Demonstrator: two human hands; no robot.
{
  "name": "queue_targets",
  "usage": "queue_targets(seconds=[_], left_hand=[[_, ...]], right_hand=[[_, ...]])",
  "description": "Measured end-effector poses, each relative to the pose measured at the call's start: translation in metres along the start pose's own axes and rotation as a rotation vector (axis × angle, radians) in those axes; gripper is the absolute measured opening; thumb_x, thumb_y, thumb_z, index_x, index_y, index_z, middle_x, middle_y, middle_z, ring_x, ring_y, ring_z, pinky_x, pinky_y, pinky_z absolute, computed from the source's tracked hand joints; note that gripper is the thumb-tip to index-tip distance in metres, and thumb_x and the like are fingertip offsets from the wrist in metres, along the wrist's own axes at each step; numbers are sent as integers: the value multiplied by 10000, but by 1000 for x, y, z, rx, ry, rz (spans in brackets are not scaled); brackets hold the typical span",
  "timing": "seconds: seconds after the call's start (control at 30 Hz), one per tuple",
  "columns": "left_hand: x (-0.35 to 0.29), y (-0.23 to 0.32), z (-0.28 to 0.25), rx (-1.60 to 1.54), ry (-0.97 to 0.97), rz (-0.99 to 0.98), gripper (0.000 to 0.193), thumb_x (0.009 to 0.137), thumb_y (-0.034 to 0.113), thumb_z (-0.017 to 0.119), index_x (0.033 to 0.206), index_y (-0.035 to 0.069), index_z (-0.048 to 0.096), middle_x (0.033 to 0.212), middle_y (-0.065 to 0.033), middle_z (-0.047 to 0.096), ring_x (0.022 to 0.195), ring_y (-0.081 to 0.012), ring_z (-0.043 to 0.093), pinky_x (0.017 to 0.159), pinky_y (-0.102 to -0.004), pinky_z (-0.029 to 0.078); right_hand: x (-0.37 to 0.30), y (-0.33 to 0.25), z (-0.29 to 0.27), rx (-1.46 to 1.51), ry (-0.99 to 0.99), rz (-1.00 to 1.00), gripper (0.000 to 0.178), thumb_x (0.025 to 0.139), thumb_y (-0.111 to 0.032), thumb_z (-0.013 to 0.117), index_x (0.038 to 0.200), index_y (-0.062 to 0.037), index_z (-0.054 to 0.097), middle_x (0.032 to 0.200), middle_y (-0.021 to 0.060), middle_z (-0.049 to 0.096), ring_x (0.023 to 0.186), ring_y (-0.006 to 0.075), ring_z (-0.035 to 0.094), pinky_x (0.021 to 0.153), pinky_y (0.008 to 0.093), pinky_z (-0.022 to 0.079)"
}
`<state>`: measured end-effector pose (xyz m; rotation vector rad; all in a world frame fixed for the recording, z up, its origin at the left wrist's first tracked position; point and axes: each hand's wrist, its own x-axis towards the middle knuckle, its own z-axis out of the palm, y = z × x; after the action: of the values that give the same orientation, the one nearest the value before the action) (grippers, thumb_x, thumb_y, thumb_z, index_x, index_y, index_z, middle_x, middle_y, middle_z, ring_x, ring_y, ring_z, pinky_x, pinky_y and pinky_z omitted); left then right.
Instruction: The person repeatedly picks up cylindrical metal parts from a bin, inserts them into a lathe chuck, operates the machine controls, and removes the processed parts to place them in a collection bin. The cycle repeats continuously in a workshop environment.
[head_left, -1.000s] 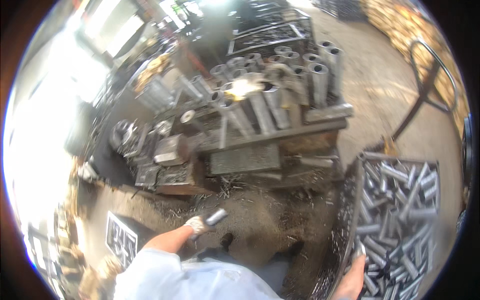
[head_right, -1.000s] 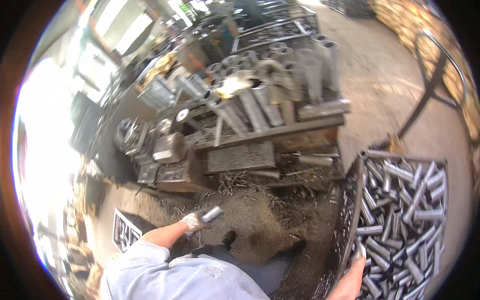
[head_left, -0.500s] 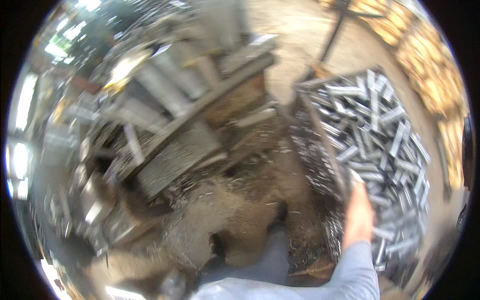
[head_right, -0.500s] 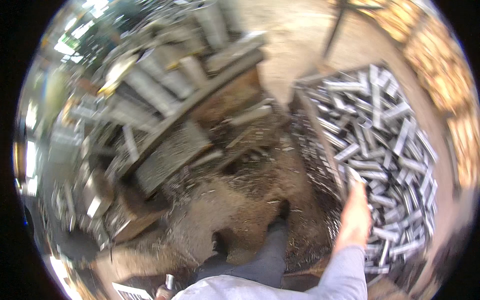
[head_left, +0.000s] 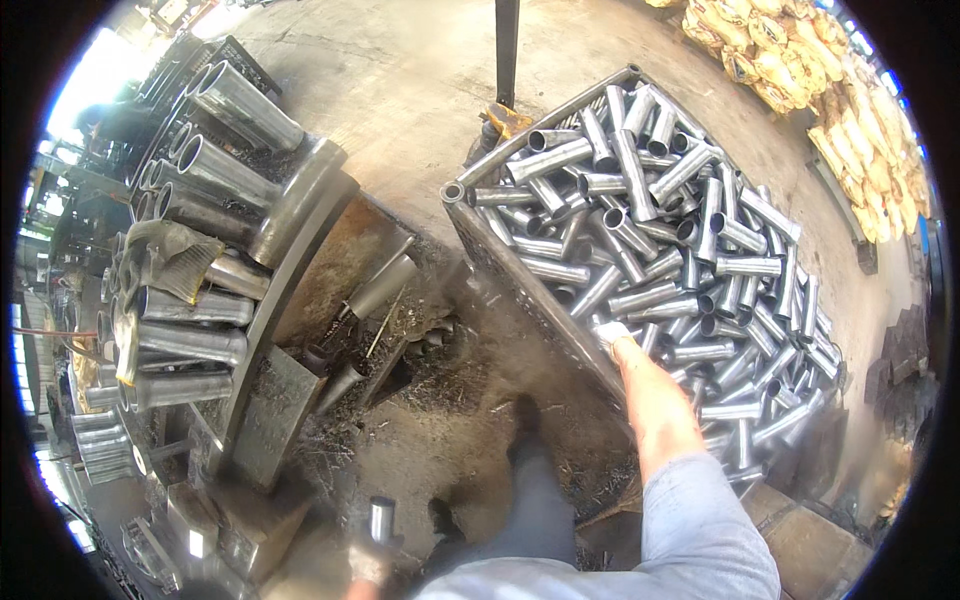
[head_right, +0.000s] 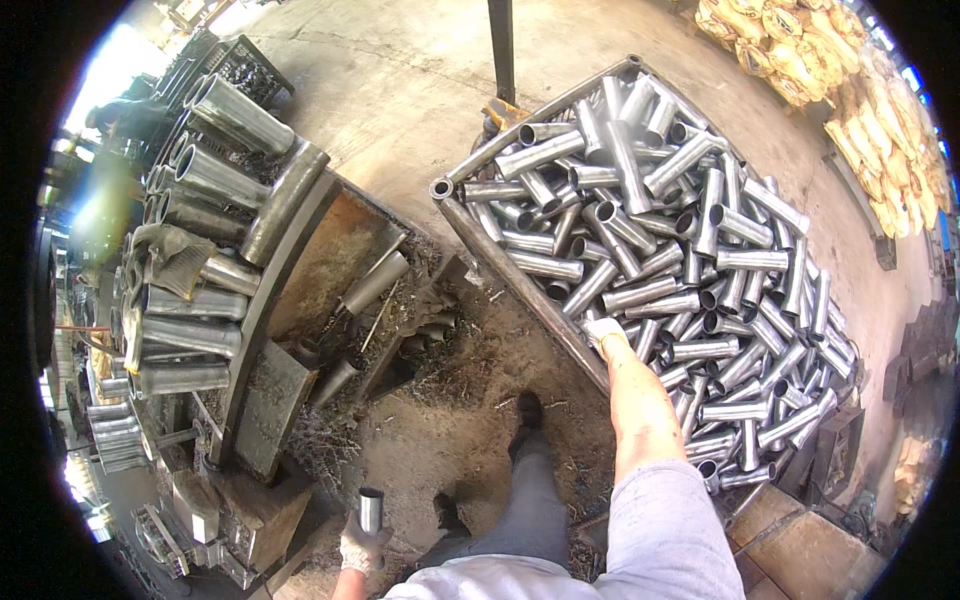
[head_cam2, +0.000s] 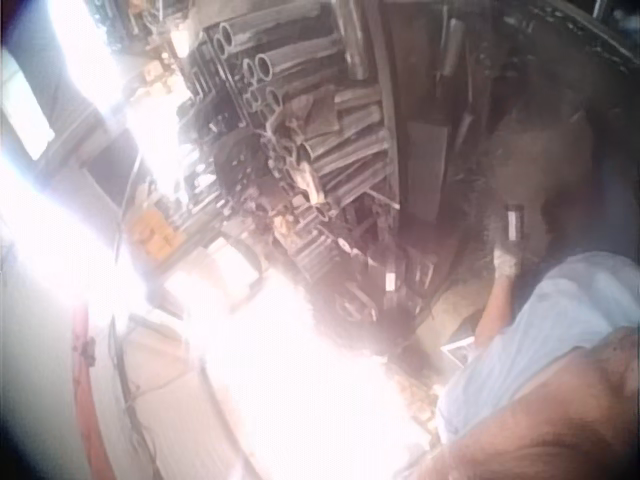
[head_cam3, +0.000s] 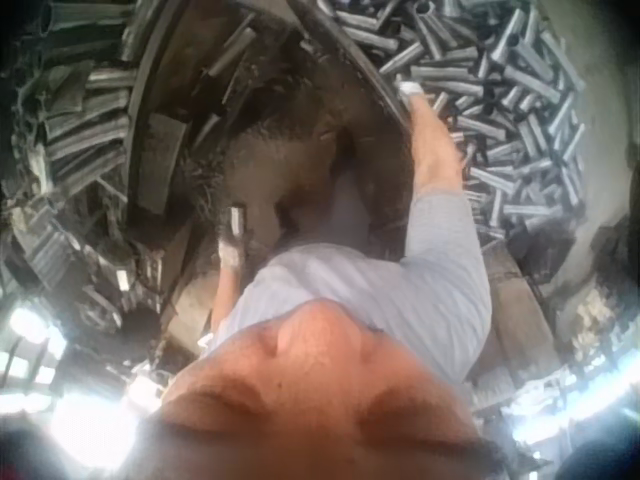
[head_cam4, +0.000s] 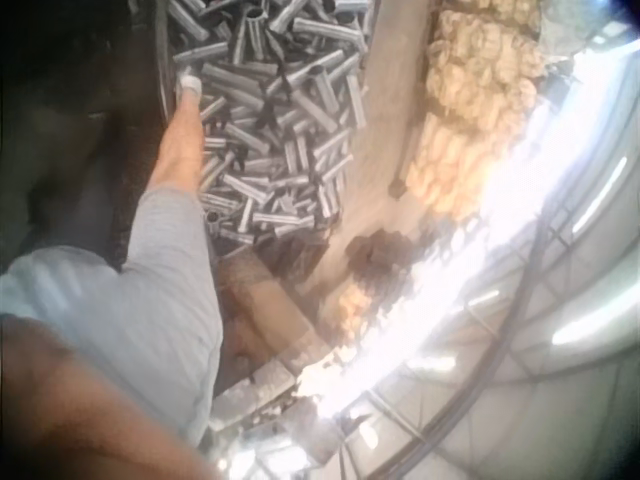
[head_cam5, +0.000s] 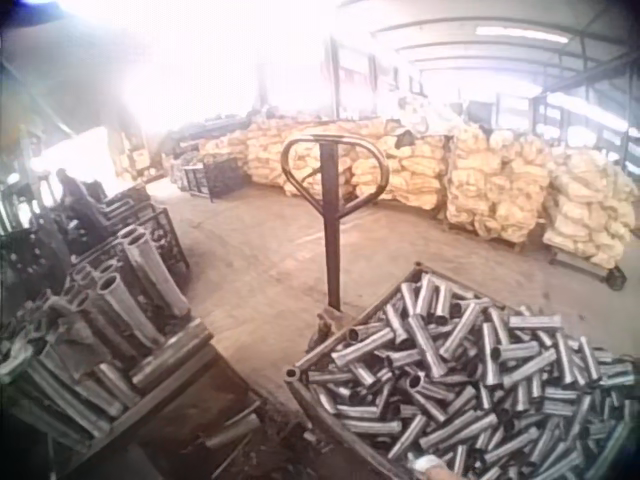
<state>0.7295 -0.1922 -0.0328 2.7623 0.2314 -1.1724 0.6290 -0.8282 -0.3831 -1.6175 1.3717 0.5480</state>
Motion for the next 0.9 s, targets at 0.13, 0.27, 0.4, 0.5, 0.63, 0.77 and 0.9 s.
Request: queue_targets(seconds=[0.13, 0.27, 0.4, 0.5, 0.63, 0.77, 0.9], left_hand=[[-5, -24, 6, 88, -19, 93, 846, 699, 367, 940, 1392, 21, 598, 1199, -276, 742, 1116, -441, 734, 980, -499, 569], [11, -92, 26, 61, 5, 85, 770, 703, 423, 921, 1299, 28, 638, 1079, -249, 760, 1011, -458, 747, 893, -527, 587], [22, -144, 49, 126, 319, 982, 622, 973, 282, 656, 1541, 60, 534, 1520, -262, 561, 1365, -535, 529, 1207, -625, 386], [19, -154, 57, 149, 212, 453, 748, 786, 365, 837, 1428, 74, 585, 1351, -276, 624, 1229, -513, 617, 1058, -614, 467], [-1, -148, 48, 65, -32, -327, 795, 710, 487, 882, 1333, 43, 667, 1177, -263, 767, 1135, -408, 746, 951, -488, 594], [-37, -173, 35, -126, 106, -360, 836, 700, 453, 922, 1364, 24, 651, 1212, -242, 763, 1156, -377, 736, 989, -445, 578], [-84, -258, 40, -359, 458, -782, 730, 730, 430, 883, 1276, -2, 664, 1166, -241, 763, 1096, -381, 746, 943, -462, 589]], right_hand=[[-7, -12, -8, -345, 27, -15, 672, 1008, -625, 554, 1205, -22, 774, 1190, 241, 763, 1110, 360, 738, 941, 476, 535], [-69, -51, -32, -378, 48, -32, 756, 937, -689, 589, 1225, -11, 760, 1277, 280, 719, 1228, 440, 693, 995, 488, 531], [-126, -120, -88, -487, 576, -290, 565, 966, -525, 614, 1096, 0, 777, 1106, 296, 760, 1070, 438, 752, 950, 526, 590], [-84, -178, -172, -129, 1014, -362, 592, 899, -554, 737, 1137, -12, 770, 1043, 283, 774, 1033, 442, 759, 880, 524, 596], [14, -194, -200, -556, 762, -113, 533, 947, -546, 647, 1075, -68, 844, 1085, 205, 808, 1051, 406, 779, 904, 508, 607], [29, -177, -227, -977, 816, -288, 443, 970, -455, 662, 1007, -38, 805, 978, 142, 810, 833, 319, 791, 740, 474, 639], [-67, -165, -241, -530, 901, -634, 355, 913, -349, 696, 1039, -34, 799, 934, 138, 794, 834, 303, 779, 738, 443, 634]])
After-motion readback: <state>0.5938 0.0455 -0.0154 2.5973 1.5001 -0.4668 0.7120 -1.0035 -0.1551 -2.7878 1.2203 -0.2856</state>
